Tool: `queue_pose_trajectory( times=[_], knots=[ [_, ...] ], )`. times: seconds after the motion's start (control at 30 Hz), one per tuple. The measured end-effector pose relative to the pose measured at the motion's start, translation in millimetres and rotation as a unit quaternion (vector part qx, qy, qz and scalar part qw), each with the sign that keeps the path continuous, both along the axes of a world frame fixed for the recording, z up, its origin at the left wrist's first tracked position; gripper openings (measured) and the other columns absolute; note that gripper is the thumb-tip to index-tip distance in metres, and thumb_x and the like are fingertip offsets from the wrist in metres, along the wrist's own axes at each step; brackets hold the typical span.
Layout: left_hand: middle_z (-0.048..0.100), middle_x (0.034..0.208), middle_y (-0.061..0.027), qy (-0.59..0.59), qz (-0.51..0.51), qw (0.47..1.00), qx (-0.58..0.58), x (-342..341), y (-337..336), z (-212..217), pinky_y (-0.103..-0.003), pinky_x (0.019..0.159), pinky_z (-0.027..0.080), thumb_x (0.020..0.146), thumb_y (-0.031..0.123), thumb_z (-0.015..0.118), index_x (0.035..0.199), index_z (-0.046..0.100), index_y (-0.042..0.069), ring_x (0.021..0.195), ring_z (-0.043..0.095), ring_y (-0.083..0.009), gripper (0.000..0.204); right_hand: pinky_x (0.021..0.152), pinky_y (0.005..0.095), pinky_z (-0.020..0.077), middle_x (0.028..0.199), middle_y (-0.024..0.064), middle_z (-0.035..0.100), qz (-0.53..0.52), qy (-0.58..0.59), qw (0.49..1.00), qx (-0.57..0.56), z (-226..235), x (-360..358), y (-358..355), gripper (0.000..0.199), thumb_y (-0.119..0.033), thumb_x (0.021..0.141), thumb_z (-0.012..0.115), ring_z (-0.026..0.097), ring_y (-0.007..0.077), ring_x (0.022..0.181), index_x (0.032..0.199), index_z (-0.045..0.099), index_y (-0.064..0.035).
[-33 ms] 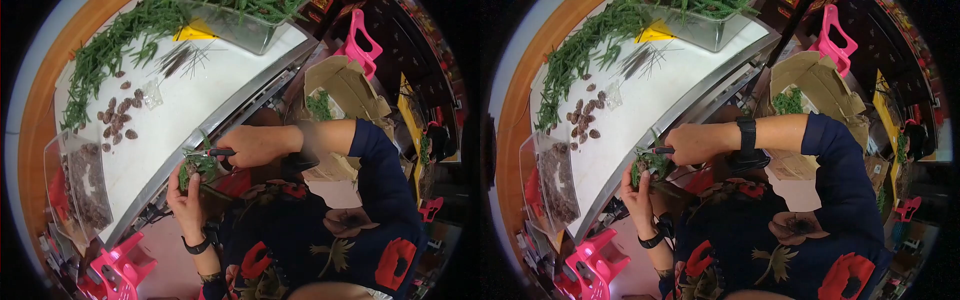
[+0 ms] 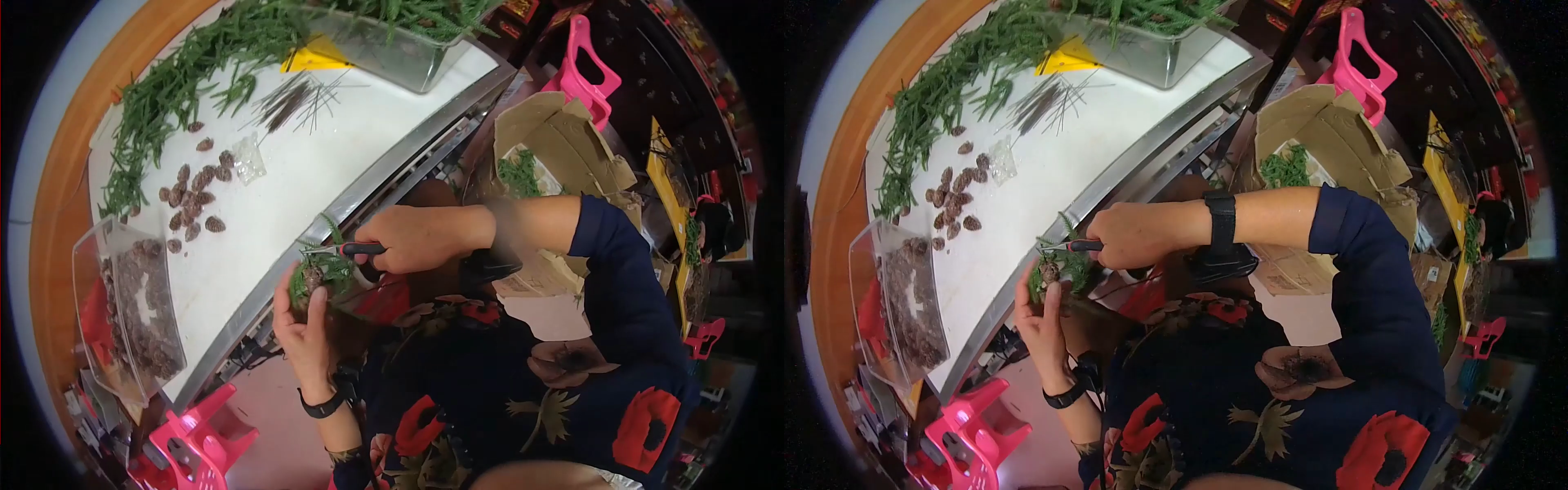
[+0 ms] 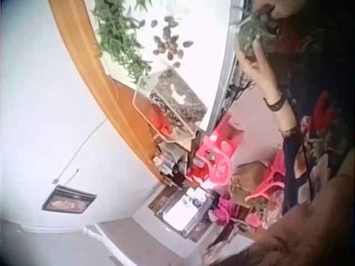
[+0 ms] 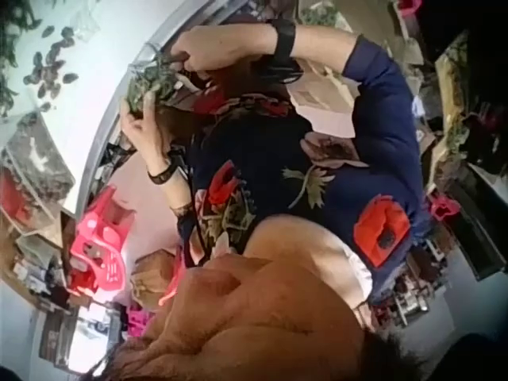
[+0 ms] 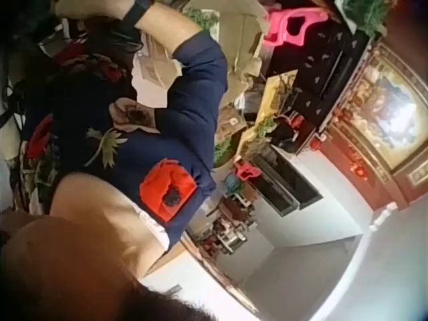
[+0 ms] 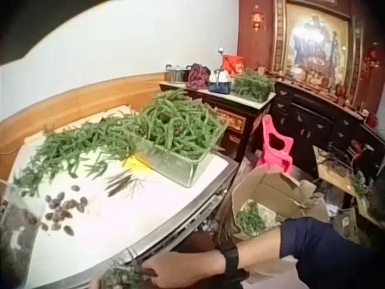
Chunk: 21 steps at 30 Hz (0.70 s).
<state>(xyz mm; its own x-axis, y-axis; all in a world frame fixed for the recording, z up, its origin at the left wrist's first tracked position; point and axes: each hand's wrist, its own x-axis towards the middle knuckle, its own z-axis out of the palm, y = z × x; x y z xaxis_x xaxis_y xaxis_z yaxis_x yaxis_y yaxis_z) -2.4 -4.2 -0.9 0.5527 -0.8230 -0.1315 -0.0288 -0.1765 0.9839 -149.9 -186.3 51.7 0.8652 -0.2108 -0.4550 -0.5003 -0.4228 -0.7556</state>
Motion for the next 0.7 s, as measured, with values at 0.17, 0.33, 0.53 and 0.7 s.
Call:
queue_pose_trajectory(
  times=[0.17,0.33,0.53,0.7],
  knots=[
    [0.059,0.112,-0.0099,-0.07,0.059,0.992,-0.088,18.1,-11.8,17.7,-0.027,0.089,0.043,0.093,0.012,0.056,0.126,0.05,-0.002,0.098,0.055,-0.0154,0.036,0.073,0.0346,0.047,0.084,0.0167,0.065,-0.089,-0.044,0.995,-0.002,28.2,-12.1,-11.3,0.027,-0.013,0.079,0.056,0.062,0.0252,0.081,0.102,0.06,0.0],
    [0.062,0.098,-0.0096,-0.24,0.109,0.964,-0.041,59.5,-4.1,17.0,-0.03,0.076,0.046,0.093,0.017,0.056,0.113,0.058,-0.003,0.084,0.056,-0.0163,0.028,0.07,0.035,0.0465,0.075,0.0117,0.063,-0.123,-0.103,0.983,-0.086,58.3,-20.4,-15.6,0.028,-0.014,0.08,0.056,0.06,0.0225,0.074,0.103,0.06,0.0005],
    [0.06,0.073,-0.0114,-0.393,0.144,0.908,0.0,90.5,-24.0,-22.4,-0.036,0.058,0.044,0.09,0.025,0.059,0.104,0.062,0.0,0.061,0.053,-0.0224,0.029,0.046,0.0283,0.0361,0.058,0.0011,0.046,-0.351,-0.142,0.921,-0.094,141.9,-70.3,-49.4,0.025,-0.015,0.081,0.055,0.046,0.0098,0.053,0.101,0.064,-0.0036],
    [0.06,0.071,-0.0131,-0.453,0.188,0.871,0.012,94.2,-29.3,-27.8,-0.039,0.057,0.044,0.088,0.029,0.061,0.098,0.064,0.0,0.06,0.054,-0.0275,0.03,0.042,0.0251,0.0273,0.059,-0.0034,0.038,-0.479,-0.3,0.82,-0.089,185.8,-88.0,-110.0,0.027,-0.009,0.076,0.054,0.035,0.0067,0.049,0.101,0.061,-0.0025]
  ],
)
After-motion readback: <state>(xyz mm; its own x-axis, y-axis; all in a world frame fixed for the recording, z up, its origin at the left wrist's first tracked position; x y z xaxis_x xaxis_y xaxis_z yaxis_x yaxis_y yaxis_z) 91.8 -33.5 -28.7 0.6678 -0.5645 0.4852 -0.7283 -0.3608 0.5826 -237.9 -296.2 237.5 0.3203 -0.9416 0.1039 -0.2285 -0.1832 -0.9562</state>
